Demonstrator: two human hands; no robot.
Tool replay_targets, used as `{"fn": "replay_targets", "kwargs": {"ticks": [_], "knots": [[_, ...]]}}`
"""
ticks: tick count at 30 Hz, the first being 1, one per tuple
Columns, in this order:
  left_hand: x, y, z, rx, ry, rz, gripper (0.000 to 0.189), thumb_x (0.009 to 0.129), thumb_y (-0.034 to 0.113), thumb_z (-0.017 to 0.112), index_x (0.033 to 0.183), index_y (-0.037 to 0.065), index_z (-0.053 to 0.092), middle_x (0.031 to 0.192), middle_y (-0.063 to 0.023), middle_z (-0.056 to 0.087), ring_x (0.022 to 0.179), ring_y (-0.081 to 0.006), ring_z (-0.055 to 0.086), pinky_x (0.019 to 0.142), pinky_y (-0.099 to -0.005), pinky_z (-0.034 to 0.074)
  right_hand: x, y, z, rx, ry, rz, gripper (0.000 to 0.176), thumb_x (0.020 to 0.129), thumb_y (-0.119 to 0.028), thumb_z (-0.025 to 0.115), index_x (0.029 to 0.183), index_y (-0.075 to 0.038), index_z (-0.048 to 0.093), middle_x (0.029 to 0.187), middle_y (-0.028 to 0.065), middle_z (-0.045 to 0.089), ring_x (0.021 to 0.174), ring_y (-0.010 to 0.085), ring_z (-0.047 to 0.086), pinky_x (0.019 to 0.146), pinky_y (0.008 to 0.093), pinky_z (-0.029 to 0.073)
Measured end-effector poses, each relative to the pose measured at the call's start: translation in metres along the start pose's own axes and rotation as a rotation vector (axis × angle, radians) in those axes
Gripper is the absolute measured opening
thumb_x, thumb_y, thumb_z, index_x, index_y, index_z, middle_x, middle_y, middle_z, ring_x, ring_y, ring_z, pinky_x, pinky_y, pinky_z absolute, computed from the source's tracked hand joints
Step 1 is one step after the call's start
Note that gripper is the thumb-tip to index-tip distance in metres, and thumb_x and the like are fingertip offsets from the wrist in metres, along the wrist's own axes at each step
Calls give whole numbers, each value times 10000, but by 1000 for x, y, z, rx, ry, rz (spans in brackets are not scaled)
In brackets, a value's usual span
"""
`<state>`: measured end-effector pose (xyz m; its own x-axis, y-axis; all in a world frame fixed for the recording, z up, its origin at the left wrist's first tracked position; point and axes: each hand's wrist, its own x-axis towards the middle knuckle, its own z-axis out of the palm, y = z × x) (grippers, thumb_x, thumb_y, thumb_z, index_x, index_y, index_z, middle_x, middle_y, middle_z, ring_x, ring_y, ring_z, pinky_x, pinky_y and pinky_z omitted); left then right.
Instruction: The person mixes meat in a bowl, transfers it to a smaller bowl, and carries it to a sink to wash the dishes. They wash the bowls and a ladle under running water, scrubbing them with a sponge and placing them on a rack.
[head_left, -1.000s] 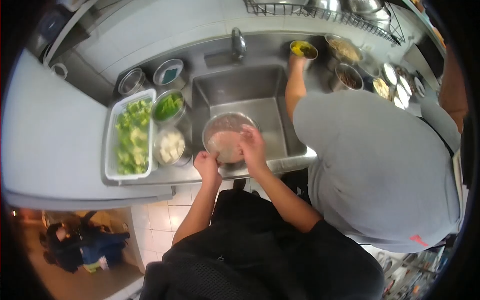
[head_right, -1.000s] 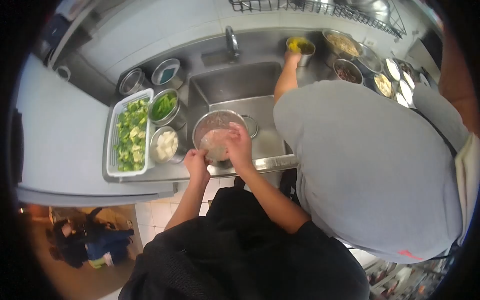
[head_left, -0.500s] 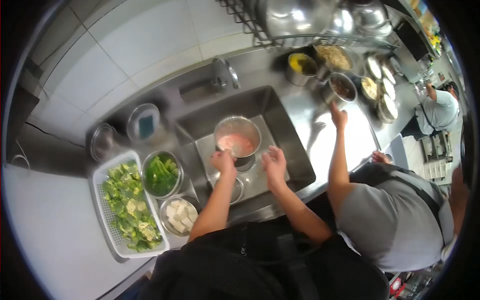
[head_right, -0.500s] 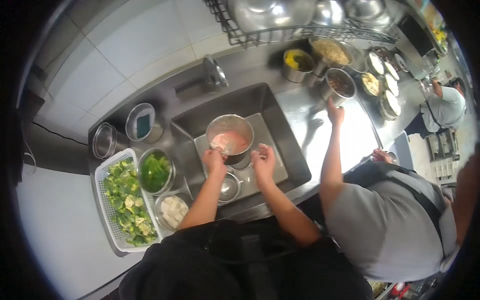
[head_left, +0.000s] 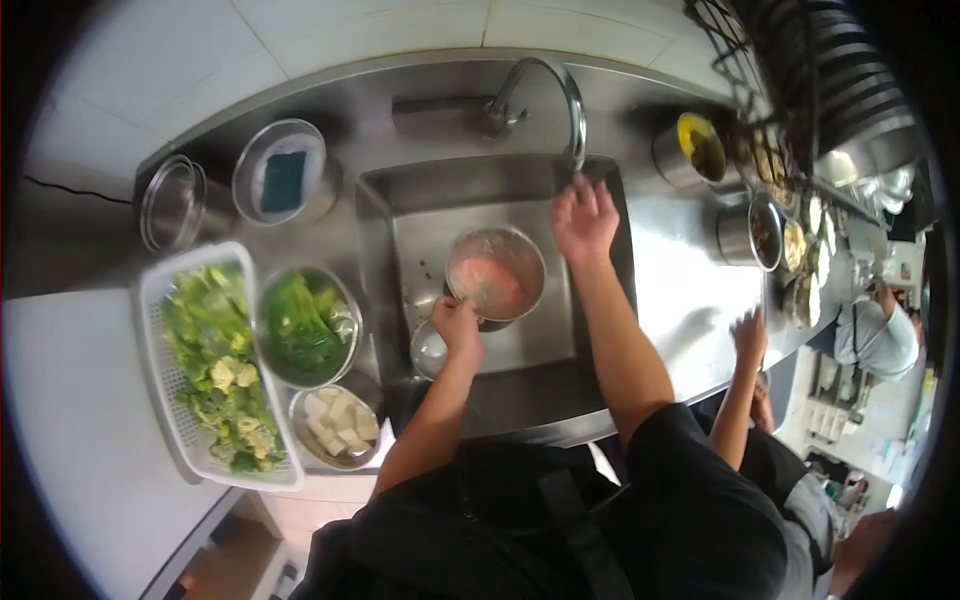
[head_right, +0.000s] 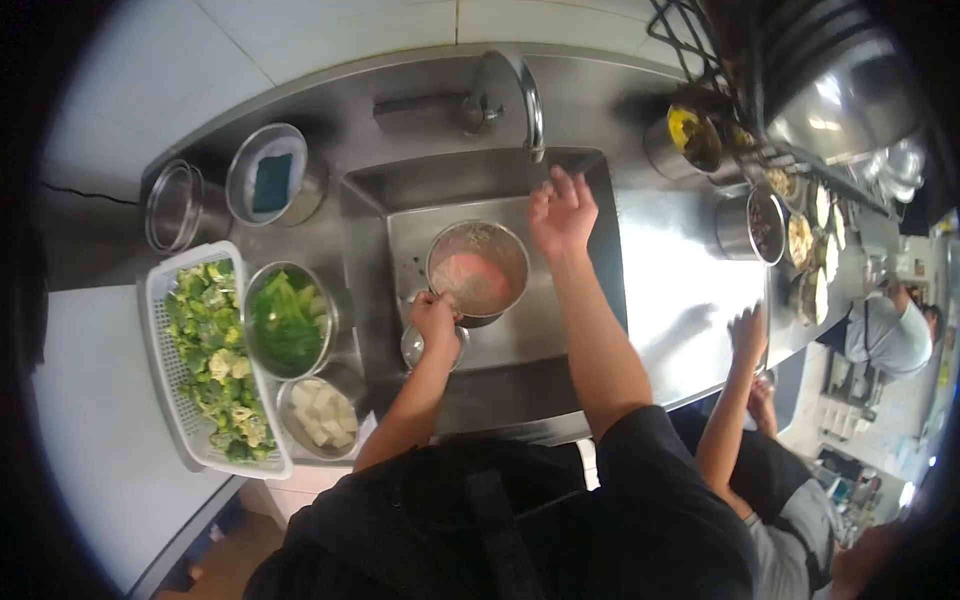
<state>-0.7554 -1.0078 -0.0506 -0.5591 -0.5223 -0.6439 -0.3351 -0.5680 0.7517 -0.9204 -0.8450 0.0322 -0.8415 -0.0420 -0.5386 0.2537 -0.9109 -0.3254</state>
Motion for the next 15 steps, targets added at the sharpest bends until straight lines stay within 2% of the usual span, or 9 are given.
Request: {"fn": "replay_targets", "kwargs": {"ticks": [2, 4, 5, 7, 8, 9, 10, 11, 15], "knots": [[25, -20, 19, -45, -49, -51, 207, 717, -30, 602, 714, 71, 421, 628, -39, 500, 485, -131, 486, 438, -294, 428, -19, 2, -20, -46, 32, 25, 342, 964, -402, 493, 1029, -86, 609, 713, 50, 539, 640, 184, 528, 559, 277, 432], [41, -31, 48, 55, -297, -52, 204, 710, -29, 615, 735, 63, 434, 654, -48, 481, 512, -141, 485, 450, -312, 418, -39, 3, -58, -119, 3, 62, 318, 958, -378, 511, 1022, -80, 603, 721, 38, 547, 639, 174, 528, 576, 268, 447], [50, -38, 63, 22, -292, -75, 204, 710, -29, 615, 735, 63, 434, 654, -48, 481, 512, -141, 485, 450, -312, 418, -49, 1, -76, -145, 3, 81, 307, 956, -363, 519, 1015, -73, 601, 729, 30, 553, 639, 169, 528, 585, 264, 454], [67, -55, 96, 155, -390, -42, 184, 691, -14, 614, 735, 58, 450, 657, -46, 483, 546, -136, 478, 476, -328, 404, -63, -2, -112, -187, 265, 62, 291, 949, -366, 535, 1013, -96, 621, 749, 34, 582, 654, 165, 559, 584, 259, 451], [80, -70, 110, 119, -389, -57, 184, 691, -14, 614, 735, 58, 450, 657, -46, 483, 546, -136, 478, 476, -328, 404, -76, -3, -119, -212, 318, 64, 289, 961, -358, 513, 987, -91, 621, 719, 26, 573, 645, 163, 554, 568, 269, 436], [95, -93, 122, 139, -397, -37, 176, 684, -6, 612, 733, 54, 454, 658, -44, 484, 564, -135, 476, 488, -336, 397, -82, -15, -148, -158, 196, 185, 319, 971, -371, 488, 992, -83, 624, 703, 29, 570, 652, 176, 549, 577, 277, 440], [110, -117, 130, 165, -402, -16, 169, 678, 2, 610, 732, 49, 458, 660, -43, 486, 581, -135, 474, 500, -343, 391, -93, -20, -155, -263, 223, 193, 287, 968, -328, 506, 948, -64, 615, 774, 19, 596, 658, 156, 541, 585, 265, 463], [124, -142, 136, 130, -410, -47, 142, 675, 1, 602, 753, 39, 490, 684, -54, 518, 608, -146, 490, 524, -350, 400, -106, -20, -146, -346, 241, 199, 295, 978, -328, 477, 947, -75, 624, 734, 19, 584, 625, 166, 509, 533, 264, 400], [123, -176, 131, 126, -342, -112, 189, 741, 9, 662, 871, 41, 529, 758, -36, 552, 645, -127, 535, 523, -297, 422, -114, -39, -177, -351, 262, 209, 298, 983, -336, 460, 962, -88, 624, 699, 14, 562, 608, 163, 488, 523, 274, 366]]}}
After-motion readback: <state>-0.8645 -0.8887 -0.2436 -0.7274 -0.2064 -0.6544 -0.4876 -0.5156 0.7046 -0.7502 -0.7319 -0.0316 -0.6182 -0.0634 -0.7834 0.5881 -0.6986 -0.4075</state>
